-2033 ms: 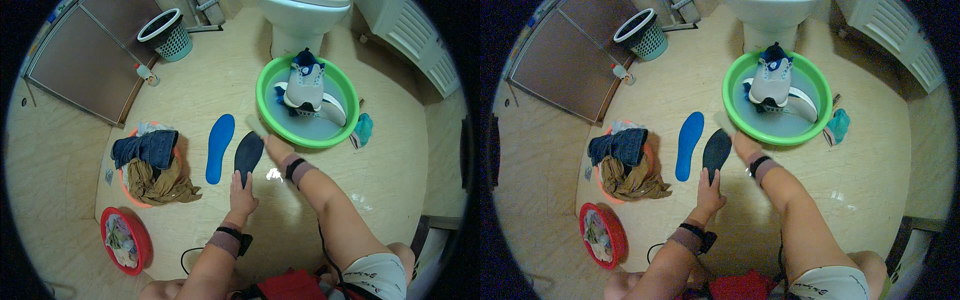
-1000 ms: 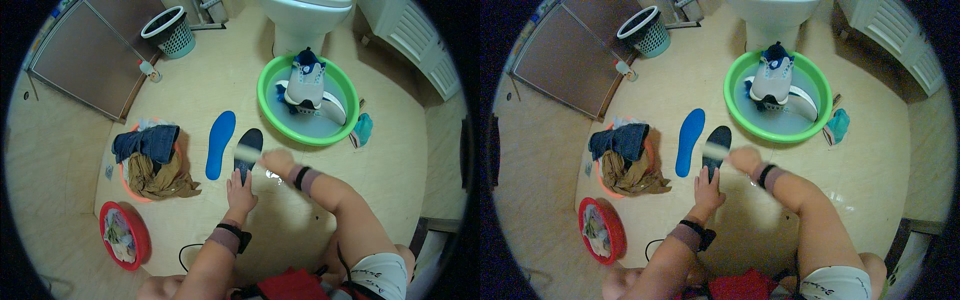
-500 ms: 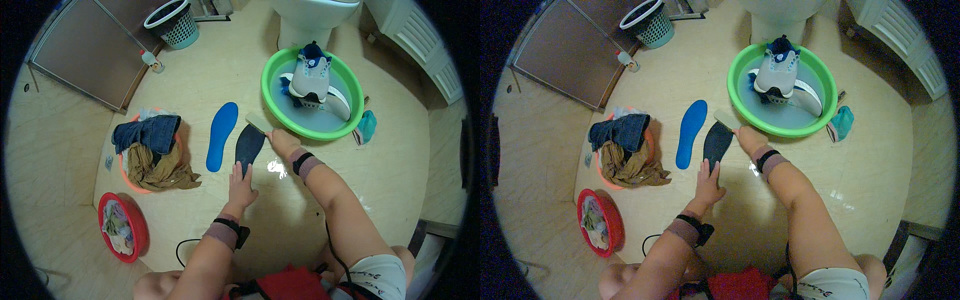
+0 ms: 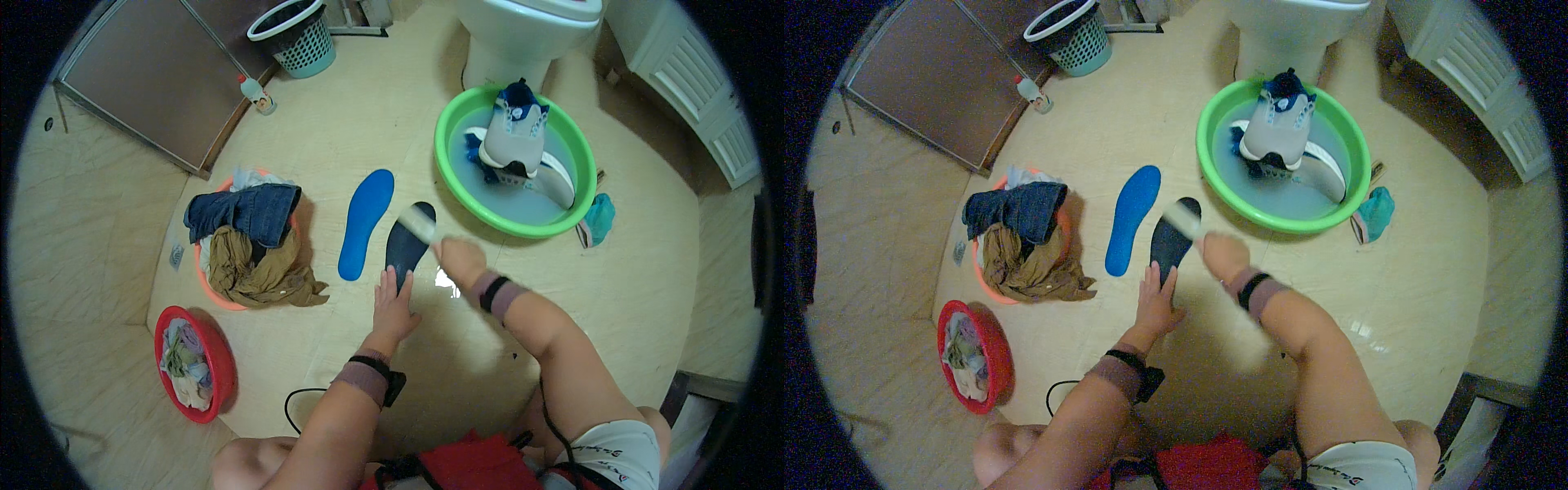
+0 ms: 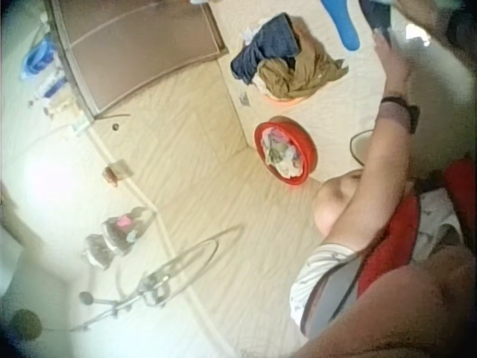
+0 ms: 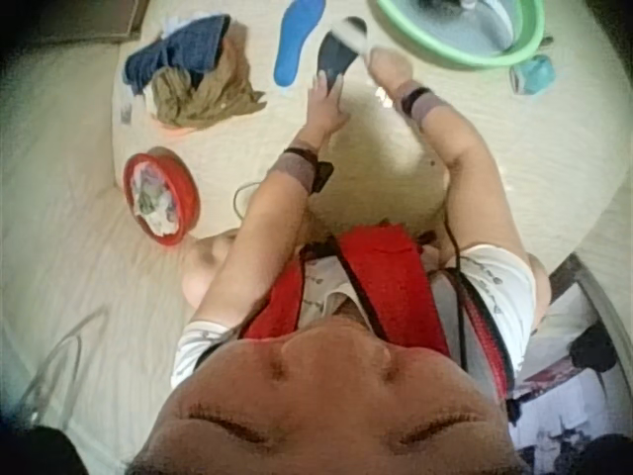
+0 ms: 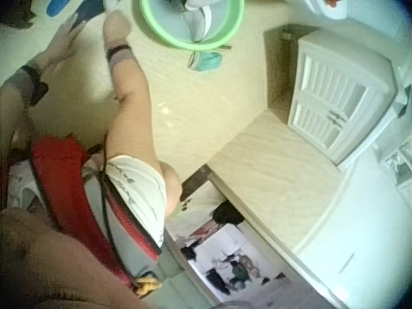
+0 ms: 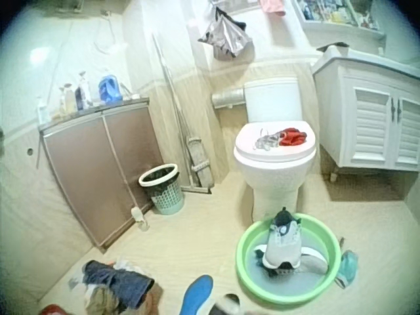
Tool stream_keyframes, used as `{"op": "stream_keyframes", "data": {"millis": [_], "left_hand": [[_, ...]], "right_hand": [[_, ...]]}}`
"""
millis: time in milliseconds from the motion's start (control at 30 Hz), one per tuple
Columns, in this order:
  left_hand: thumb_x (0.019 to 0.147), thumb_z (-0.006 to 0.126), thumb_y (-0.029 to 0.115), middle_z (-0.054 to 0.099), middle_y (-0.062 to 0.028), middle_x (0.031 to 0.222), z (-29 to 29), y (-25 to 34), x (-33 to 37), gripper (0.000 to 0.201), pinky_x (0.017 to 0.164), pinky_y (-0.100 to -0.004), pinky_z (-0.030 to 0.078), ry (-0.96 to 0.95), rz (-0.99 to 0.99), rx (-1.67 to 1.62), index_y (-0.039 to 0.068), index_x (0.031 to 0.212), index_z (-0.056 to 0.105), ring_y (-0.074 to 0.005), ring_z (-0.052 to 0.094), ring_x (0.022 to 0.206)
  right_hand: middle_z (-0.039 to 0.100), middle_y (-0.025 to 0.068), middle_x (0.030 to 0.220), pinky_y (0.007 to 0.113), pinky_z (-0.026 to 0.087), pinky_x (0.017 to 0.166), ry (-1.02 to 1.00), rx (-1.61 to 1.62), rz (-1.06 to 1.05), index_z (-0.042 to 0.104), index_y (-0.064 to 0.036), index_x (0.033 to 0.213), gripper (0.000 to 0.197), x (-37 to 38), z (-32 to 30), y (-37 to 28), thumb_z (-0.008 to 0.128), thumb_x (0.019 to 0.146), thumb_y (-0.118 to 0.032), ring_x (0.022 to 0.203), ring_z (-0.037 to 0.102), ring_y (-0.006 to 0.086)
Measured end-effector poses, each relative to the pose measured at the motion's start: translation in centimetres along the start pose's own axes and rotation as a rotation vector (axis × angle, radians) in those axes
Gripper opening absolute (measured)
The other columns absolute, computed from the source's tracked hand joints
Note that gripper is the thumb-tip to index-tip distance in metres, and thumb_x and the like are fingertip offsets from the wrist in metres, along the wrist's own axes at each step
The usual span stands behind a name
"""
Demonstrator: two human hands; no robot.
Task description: The person scrubs a shoe and its insoles with a brush and soapy water in a basin while sitting on the floor.
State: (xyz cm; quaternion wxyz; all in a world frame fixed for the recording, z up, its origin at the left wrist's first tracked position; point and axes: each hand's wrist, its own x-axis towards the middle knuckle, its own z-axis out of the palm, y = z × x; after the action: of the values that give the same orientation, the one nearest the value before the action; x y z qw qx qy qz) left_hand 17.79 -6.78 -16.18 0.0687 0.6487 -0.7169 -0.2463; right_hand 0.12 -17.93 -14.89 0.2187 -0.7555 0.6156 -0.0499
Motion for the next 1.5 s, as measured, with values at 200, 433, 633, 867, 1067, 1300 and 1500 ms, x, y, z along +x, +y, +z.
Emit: {"op": "stream_keyframes", "data": {"millis": [200, 433, 633, 867, 1067, 1300, 1500], "left_hand": [[0.066, 0.076, 0.014, 0.011, -0.0275, 0.156, 0.0, 0.0, -0.3, 0.083, 0.116, -0.0545, 0.018, 0.022, -0.011, -0.073, 0.011, 0.14, 0.039, -0.0452, 0.013, 0.144], [0.071, 0.064, 0.0, 0.026, -0.0252, 0.152, 1.0, -0.8, -0.9, 0.054, 0.116, -0.0527, 0.018, 0.196, -0.067, -0.209, 0.007, 0.123, 0.053, -0.0428, 0.02, 0.143], [0.075, 0.058, -0.004, 0.032, -0.0251, 0.15, 1.1, -1.4, -1.0, 0.048, 0.116, -0.0517, 0.02, 0.251, 0.032, -0.19, 0.008, 0.121, 0.056, -0.0427, 0.027, 0.141], [0.078, 0.059, 0.002, 0.055, -0.0163, 0.126, -0.3, -1.5, -3.1, 0.036, 0.101, -0.0483, 0.038, 0.389, -0.097, 0.031, 0.008, 0.113, 0.065, -0.0344, 0.05, 0.116], [0.075, 0.061, -0.001, 0.059, -0.019, 0.113, 0.7, -3.3, -3.9, 0.03, 0.093, -0.0432, 0.045, 0.513, 0.022, -0.028, 0.004, 0.104, 0.064, -0.0372, 0.054, 0.107], [0.073, 0.064, -0.001, 0.06, -0.0141, 0.093, -0.1, -2.3, -4.2, 0.011, 0.085, -0.0437, 0.046, 0.527, -0.071, -0.13, 0.003, 0.083, 0.066, -0.035, 0.054, 0.094], [0.073, 0.065, 0.003, 0.06, -0.0137, 0.087, 0.1, -2.6, -3.7, 0.008, 0.082, -0.0425, 0.046, 0.496, -0.132, -0.082, 0.004, 0.081, 0.067, -0.034, 0.055, 0.091]], "right_hand": [[0.069, 0.0189, 0.085, 0.05, 0.053, 0.071, -0.147, -0.132, -0.164, 0.069, -0.0055, 0.089, 0.05, 0.2, -2.2, 1.3, 0.045, 0.096, -0.05, 0.079, 0.068, 0.0358], [0.068, 0.0211, 0.079, 0.05, 0.052, 0.068, -0.076, -0.112, -0.132, 0.067, -0.0027, 0.086, 0.048, -1.7, -1.0, 0.3, 0.045, 0.097, -0.044, 0.075, 0.067, 0.039], [0.07, 0.0183, 0.085, 0.047, 0.054, 0.068, -0.055, -0.114, -0.063, 0.07, -0.0043, 0.088, 0.052, 0.9, -3.7, 1.4, 0.045, 0.097, -0.049, 0.079, 0.069, 0.0349], [0.07, 0.0187, 0.095, 0.048, 0.053, 0.076, -0.082, 0.049, 0.155, 0.068, -0.002, 0.098, 0.052, 2.7, -3.9, 1.9, 0.042, 0.099, -0.047, 0.088, 0.067, 0.0378], [0.07, 0.0188, 0.087, 0.049, 0.054, 0.072, -0.222, -0.077, -0.199, 0.066, -0.005, 0.092, 0.042, -3.4, 1.0, -2.1, 0.044, 0.098, -0.04, 0.08, 0.069, 0.0359], [0.07, 0.0165, 0.086, 0.048, 0.054, 0.071, -0.164, -0.085, -0.196, 0.071, -0.0073, 0.089, 0.049, -0.8, -0.6, -0.8, 0.045, 0.095, -0.049, 0.079, 0.069, 0.0343], [0.07, 0.0171, 0.082, 0.048, 0.054, 0.068, -0.114, -0.072, -0.174, 0.069, -0.0056, 0.087, 0.044, -2.6, 2.0, -0.8, 0.047, 0.096, -0.043, 0.075, 0.068, 0.0363]]}}
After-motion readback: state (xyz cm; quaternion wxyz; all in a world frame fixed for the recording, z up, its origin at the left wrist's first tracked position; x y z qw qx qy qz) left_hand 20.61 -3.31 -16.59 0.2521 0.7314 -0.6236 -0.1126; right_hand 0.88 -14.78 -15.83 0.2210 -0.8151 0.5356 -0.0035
